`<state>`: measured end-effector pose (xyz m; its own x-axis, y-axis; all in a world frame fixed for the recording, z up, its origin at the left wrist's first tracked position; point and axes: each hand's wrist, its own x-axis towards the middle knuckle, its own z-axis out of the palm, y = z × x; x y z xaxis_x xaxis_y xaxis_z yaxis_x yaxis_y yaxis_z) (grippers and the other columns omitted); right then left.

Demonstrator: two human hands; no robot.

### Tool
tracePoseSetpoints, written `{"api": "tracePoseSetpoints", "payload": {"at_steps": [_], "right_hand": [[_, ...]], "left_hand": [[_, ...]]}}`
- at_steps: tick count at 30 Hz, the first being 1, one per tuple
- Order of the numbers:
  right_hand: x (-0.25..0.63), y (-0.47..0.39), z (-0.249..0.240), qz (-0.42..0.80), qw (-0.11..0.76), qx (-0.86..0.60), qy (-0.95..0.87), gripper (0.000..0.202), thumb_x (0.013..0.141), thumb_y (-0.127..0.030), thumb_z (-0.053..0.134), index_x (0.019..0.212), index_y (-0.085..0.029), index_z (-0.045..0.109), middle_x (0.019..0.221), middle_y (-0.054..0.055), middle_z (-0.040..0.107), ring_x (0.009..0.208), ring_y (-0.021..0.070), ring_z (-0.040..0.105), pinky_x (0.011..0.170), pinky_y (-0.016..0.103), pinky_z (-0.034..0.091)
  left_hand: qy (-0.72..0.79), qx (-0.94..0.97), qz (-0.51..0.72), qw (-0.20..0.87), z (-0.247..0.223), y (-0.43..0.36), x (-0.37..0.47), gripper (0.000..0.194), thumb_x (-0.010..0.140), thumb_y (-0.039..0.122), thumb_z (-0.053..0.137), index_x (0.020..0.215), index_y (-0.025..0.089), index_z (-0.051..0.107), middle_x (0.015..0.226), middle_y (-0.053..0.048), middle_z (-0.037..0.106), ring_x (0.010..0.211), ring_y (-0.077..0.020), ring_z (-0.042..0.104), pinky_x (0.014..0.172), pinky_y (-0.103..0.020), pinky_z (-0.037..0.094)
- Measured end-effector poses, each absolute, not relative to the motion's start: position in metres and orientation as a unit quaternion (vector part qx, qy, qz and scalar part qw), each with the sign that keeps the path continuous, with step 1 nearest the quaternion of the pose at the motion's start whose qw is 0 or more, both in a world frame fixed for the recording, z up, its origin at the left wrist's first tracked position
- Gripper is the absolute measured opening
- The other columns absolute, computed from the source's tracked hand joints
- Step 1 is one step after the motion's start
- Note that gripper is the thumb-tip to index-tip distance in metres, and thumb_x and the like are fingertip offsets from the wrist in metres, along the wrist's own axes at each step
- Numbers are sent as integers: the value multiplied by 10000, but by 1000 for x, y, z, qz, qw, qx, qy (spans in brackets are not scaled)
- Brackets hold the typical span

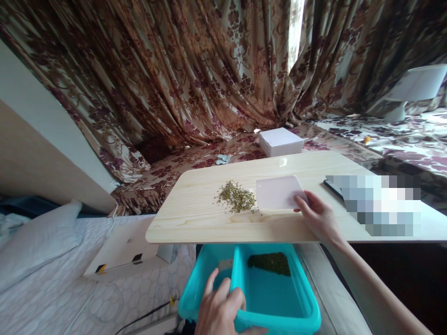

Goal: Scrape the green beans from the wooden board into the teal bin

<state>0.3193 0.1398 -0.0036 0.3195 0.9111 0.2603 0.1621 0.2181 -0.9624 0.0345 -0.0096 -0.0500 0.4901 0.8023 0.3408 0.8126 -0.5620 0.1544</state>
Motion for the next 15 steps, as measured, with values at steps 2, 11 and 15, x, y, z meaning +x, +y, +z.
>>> {"api": "tracePoseSetpoints", "payload": {"at_steps": [2,11,15], "right_hand": [[319,140,-4,322,604,-534,-496,290,698,-465,687,838,-213,656,728,3,685,606,153,634,559,267,567],[319,134,2,297,615,-547,-484,166,716,-360,652,803,-219,665,728,3,684,623,163,623,515,257,544],[319,132,5,275,613,-570,-473,113,709,-319,625,749,-219,661,660,-4,651,563,151,582,460,241,491]], "left_hand": [[-464,-865,-192,12,-49,-9,35,391,737,547,755,715,248,504,664,59,510,649,-194,662,924,-568,554],[-463,-865,-193,-7,-46,-10,35,369,753,492,751,712,239,484,669,67,511,612,-163,638,954,-589,527],[-463,-865,-194,-12,-45,-11,35,372,741,481,764,713,238,482,669,68,514,609,-161,635,950,-596,526]]}}
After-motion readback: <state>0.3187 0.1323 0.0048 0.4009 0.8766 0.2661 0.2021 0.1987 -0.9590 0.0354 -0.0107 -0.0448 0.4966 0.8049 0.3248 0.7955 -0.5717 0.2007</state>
